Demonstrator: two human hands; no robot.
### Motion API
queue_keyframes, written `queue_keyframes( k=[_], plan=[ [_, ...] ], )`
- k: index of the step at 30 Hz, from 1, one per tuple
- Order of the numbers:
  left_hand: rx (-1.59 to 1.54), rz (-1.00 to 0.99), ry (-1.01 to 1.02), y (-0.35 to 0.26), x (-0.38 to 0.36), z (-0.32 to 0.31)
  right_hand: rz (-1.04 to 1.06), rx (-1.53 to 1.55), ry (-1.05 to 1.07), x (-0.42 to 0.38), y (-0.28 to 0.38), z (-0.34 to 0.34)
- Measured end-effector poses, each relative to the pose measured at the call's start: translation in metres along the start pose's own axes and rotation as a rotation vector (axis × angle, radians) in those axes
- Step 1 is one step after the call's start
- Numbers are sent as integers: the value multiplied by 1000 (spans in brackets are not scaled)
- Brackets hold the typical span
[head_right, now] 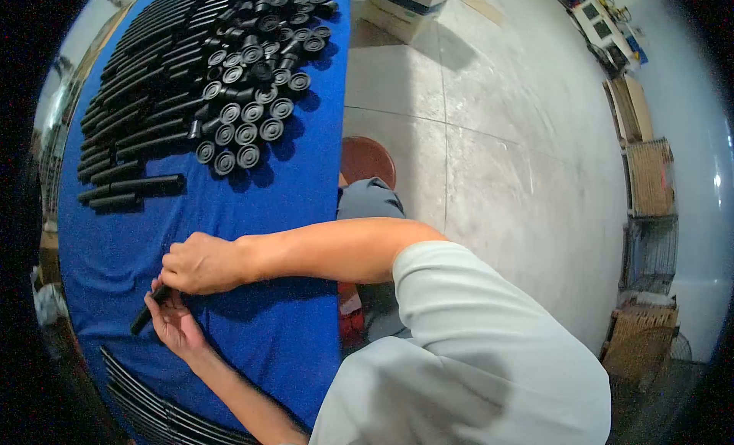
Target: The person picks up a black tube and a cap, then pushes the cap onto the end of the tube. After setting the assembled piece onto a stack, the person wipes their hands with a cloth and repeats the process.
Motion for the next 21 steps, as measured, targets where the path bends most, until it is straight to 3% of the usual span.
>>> queue_keyframes(
  k=[2, 3, 6, 7, 10, 11, 14, 15, 19, 21],
  plan=[
    [31, 1, -27, -2, -1, 6, -18, 22, 3, 0, 0, 0],
    [50, -57, -135, -3, -3, 5, -158, 160, 123, -1, -2, 3],
    [-43, 19, 61, -2, -4, -7, -432, 663, 517, 4, -14, -12],
    [-15, 13, 15, -1, -3, -4, -305, 452, 250, 4, -12, -6],
    [71, -15, -115, -3, -3, 6, -30, 69, -59, 1, 6, 5],
    [99, -30, -150, -3, -4, 9, -63, 132, -47, -1, 5, 3],
    [103, -57, -92, -1, -9, -10, -360, 468, 374, 2, -2, 7],
    [82, -45, -71, -1, -11, -15, -566, 804, 557, 0, -6, 1],
    [123, -74, -166, 7, -6, -21, -213, 254, 85, 1, 4, 15],
    [138, -98, -182, 4, -7, -9, -147, 196, 94, -1, 5, 14]
  ],
)
Point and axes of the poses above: each hand's wrist, its own x-axis towards the middle knuckle, its own z-axis out of the back of the hand, y = z × x, the point moved 5 cm from there along x, towards the middle knuckle, and after that the axes turned 2 degrees about y, right-handed, at the moved point
